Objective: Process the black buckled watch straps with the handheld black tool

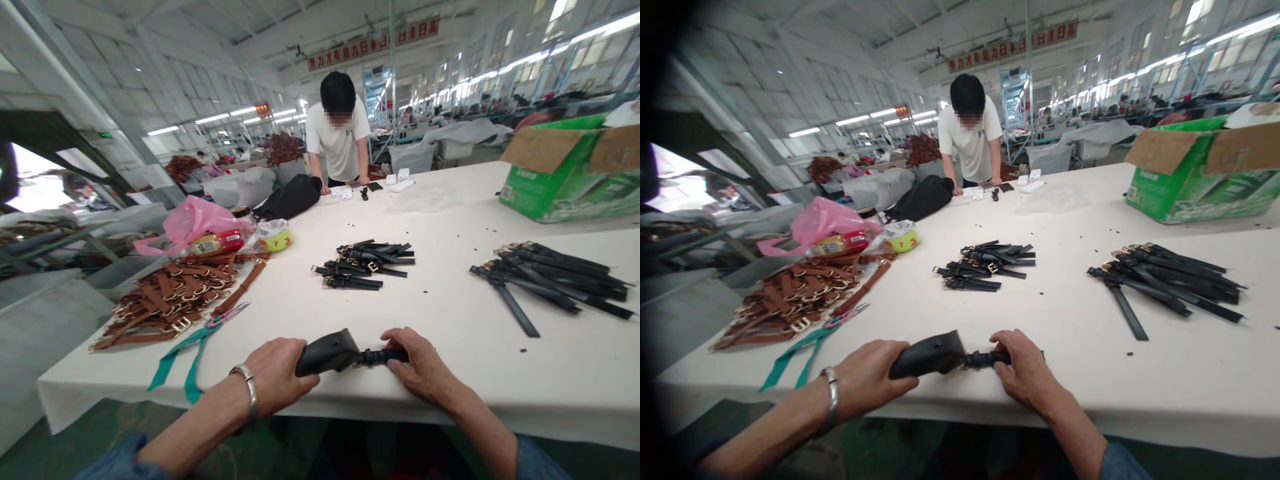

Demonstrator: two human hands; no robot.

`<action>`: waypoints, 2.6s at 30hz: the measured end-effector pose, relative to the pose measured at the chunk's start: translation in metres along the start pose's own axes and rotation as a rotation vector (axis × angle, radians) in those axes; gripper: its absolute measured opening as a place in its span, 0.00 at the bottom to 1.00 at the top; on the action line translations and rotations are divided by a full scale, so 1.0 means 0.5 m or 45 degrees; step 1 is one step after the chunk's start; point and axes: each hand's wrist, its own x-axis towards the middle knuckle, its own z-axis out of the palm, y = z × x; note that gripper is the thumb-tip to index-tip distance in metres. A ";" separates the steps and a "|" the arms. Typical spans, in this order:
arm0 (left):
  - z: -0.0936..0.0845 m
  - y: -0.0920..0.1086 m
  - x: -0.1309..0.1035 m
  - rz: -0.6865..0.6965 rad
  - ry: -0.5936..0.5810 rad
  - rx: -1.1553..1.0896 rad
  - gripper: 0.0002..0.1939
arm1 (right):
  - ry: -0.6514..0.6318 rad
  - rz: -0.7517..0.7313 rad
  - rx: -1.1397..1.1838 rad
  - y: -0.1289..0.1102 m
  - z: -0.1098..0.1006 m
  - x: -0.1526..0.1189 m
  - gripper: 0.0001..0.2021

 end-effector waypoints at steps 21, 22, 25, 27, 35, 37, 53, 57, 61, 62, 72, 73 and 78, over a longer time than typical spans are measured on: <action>0.051 -0.023 0.016 -0.101 -0.016 -0.293 0.18 | -0.013 -0.083 -0.112 -0.009 0.001 0.005 0.07; 0.056 -0.030 0.010 -0.099 0.009 -0.289 0.17 | -0.012 -0.082 -0.119 -0.010 0.000 0.005 0.07; 0.068 -0.046 -0.006 -0.095 0.056 -0.305 0.17 | -0.005 -0.080 -0.178 -0.019 0.000 0.001 0.06; 0.069 -0.052 -0.016 -0.076 0.058 -0.325 0.15 | 0.021 -0.118 -0.243 -0.025 0.001 -0.004 0.07; 0.039 -0.038 -0.036 -0.037 0.077 -0.280 0.16 | 0.086 -0.343 -0.192 -0.014 0.013 -0.025 0.09; 0.029 -0.025 -0.037 -0.015 0.047 -0.249 0.16 | 0.081 -0.316 -0.112 -0.010 0.012 -0.029 0.08; 0.005 0.084 0.015 0.121 -0.020 0.025 0.15 | -0.039 -0.067 0.055 -0.012 -0.016 -0.019 0.09; 0.005 0.043 0.002 0.046 -0.068 0.006 0.15 | -0.038 -0.073 0.082 -0.015 -0.020 -0.019 0.08; -0.003 0.027 -0.014 0.044 -0.105 0.059 0.15 | -0.039 -0.059 0.092 -0.014 -0.017 -0.018 0.08; -0.004 0.031 -0.016 0.049 -0.108 0.071 0.15 | -0.035 -0.054 0.091 -0.013 -0.016 -0.018 0.08; -0.007 0.113 0.015 0.123 -0.028 0.123 0.14 | 0.021 -0.037 0.149 -0.012 -0.016 -0.021 0.15; -0.009 0.110 0.016 0.113 -0.030 0.119 0.14 | 0.024 -0.044 0.159 -0.012 -0.016 -0.021 0.16; -0.016 0.068 0.005 0.074 -0.080 0.128 0.15 | 0.003 -0.072 0.182 -0.014 -0.012 -0.022 0.16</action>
